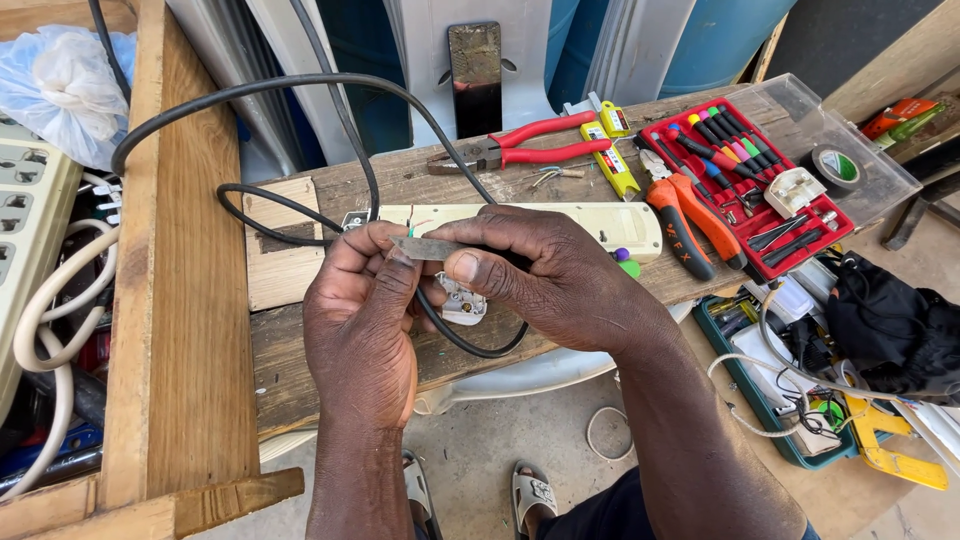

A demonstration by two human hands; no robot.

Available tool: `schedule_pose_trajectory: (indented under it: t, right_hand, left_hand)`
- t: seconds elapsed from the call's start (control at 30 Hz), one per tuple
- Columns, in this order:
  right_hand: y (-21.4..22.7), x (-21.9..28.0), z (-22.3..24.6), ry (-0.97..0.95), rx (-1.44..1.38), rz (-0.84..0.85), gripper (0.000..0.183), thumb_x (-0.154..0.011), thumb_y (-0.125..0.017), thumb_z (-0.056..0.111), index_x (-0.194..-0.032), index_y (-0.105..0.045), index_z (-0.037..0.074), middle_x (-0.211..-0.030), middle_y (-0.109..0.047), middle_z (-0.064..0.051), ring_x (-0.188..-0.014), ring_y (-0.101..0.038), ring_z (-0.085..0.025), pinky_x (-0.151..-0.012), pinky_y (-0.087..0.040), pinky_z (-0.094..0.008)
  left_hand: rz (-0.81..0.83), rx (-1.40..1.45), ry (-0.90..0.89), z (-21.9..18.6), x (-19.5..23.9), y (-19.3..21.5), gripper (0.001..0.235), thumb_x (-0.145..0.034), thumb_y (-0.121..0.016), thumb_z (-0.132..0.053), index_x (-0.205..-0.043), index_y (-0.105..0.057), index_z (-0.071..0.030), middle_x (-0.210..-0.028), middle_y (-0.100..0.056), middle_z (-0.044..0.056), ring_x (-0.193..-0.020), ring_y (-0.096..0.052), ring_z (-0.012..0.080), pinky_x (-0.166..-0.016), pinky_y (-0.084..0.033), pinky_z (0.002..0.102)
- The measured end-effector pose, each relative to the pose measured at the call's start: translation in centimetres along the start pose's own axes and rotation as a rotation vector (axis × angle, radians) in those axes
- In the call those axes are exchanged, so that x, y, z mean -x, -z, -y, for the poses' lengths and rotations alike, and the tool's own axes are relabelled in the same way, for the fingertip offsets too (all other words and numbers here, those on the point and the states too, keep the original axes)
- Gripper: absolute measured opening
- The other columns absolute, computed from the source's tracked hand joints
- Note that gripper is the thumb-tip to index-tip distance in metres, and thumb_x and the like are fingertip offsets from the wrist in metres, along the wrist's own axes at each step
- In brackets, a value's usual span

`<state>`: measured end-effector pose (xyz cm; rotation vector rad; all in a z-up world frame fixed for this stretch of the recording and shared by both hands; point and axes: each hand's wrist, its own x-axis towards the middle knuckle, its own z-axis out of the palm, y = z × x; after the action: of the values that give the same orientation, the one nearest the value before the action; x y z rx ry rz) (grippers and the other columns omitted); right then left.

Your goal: Disassembling an electrical plug by unscrewing the casing and manipulating the internal wires.

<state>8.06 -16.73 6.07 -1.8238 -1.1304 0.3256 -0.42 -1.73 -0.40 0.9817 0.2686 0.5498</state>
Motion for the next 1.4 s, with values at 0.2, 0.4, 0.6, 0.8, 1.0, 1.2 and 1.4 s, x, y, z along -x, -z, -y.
schedule_pose_trajectory:
  t: [0.2, 0.4, 0.6, 0.8, 1.0, 1.2, 1.4]
  right_hand:
    - [0.0, 0.0, 0.1, -0.011, 0.004, -0.011, 0.039, -0.108, -0.053, 0.039, -0.126, -0.075, 0.011, -0.104, -0.072, 0.002, -0.094, -0.062, -0.011, -0.085, -0.050, -0.028]
    - [0.0, -0.1, 0.2, -0.083, -0.007, -0.027, 0.044, -0.101, -0.063, 0.042, -0.131, -0.075, 0.011, -0.112, -0.077, -0.002, -0.102, -0.071, -0.012, -0.086, -0.057, -0.028]
    - [-0.1, -0.4, 0.4, -0.030, -0.019, 0.001, 0.040, -0.105, -0.058, 0.040, -0.128, -0.075, 0.012, -0.105, -0.075, 0.001, -0.097, -0.067, -0.011, -0.087, -0.054, -0.027]
    - [-0.6, -0.4, -0.1, -0.041, 0.024, -0.013, 0.043, -0.104, -0.061, 0.038, -0.134, -0.072, 0.011, -0.114, -0.077, -0.003, -0.105, -0.071, -0.014, -0.092, -0.054, -0.030]
    - [-0.4, -0.2, -0.3, 0.051, 0.015, -0.001, 0.042, -0.110, -0.051, 0.038, -0.134, -0.071, 0.010, -0.102, -0.073, 0.001, -0.096, -0.064, -0.012, -0.087, -0.053, -0.029]
    - [-0.7, -0.3, -0.4, -0.057, 0.065, -0.067, 0.044, -0.103, -0.061, 0.037, -0.136, -0.071, 0.009, -0.115, -0.078, -0.002, -0.102, -0.070, -0.011, -0.087, -0.055, -0.028]
    - [-1.0, -0.2, -0.5, -0.173, -0.177, -0.061, 0.035, -0.101, -0.066, 0.033, -0.126, -0.070, 0.009, -0.095, -0.076, -0.001, -0.089, -0.066, -0.009, -0.077, -0.056, -0.028]
  left_hand:
    - [0.023, 0.036, -0.023, 0.3, -0.1, 0.1, 0.015, -0.098, -0.073, -0.017, -0.108, -0.066, -0.008, -0.079, -0.073, 0.010, -0.061, -0.065, 0.0126, -0.044, -0.042, 0.022]
    - [-0.018, 0.013, -0.001, -0.1, 0.1, -0.1, 0.015, -0.097, -0.074, -0.015, -0.109, -0.069, -0.008, -0.080, -0.072, 0.008, -0.063, -0.065, 0.0157, -0.055, -0.049, 0.024]
    - [-0.038, 0.004, 0.013, -0.1, -0.1, -0.1, 0.015, -0.097, -0.073, -0.015, -0.110, -0.069, -0.009, -0.079, -0.072, 0.008, -0.062, -0.064, 0.0148, -0.048, -0.047, 0.025]
    - [-0.067, 0.016, 0.025, -0.1, -0.1, 0.3, 0.015, -0.095, -0.074, -0.015, -0.109, -0.070, -0.011, -0.078, -0.071, 0.005, -0.061, -0.065, 0.0121, -0.044, -0.048, 0.026]
    - [-0.015, 0.046, -0.022, 0.5, -0.3, 0.5, 0.015, -0.097, -0.073, -0.012, -0.110, -0.069, -0.007, -0.083, -0.071, 0.006, -0.062, -0.065, 0.0159, -0.054, -0.050, 0.023]
    - [-0.060, 0.057, 0.035, 0.3, -0.1, 0.0, 0.015, -0.097, -0.074, -0.005, -0.112, -0.071, -0.005, -0.082, -0.075, 0.011, -0.061, -0.064, 0.0167, -0.055, -0.053, 0.027]
    - [-0.091, 0.032, 0.070, 0.0, -0.1, -0.2, 0.016, -0.097, -0.075, -0.009, -0.112, -0.074, -0.004, -0.076, -0.072, 0.009, -0.060, -0.064, 0.0146, -0.052, -0.053, 0.026]
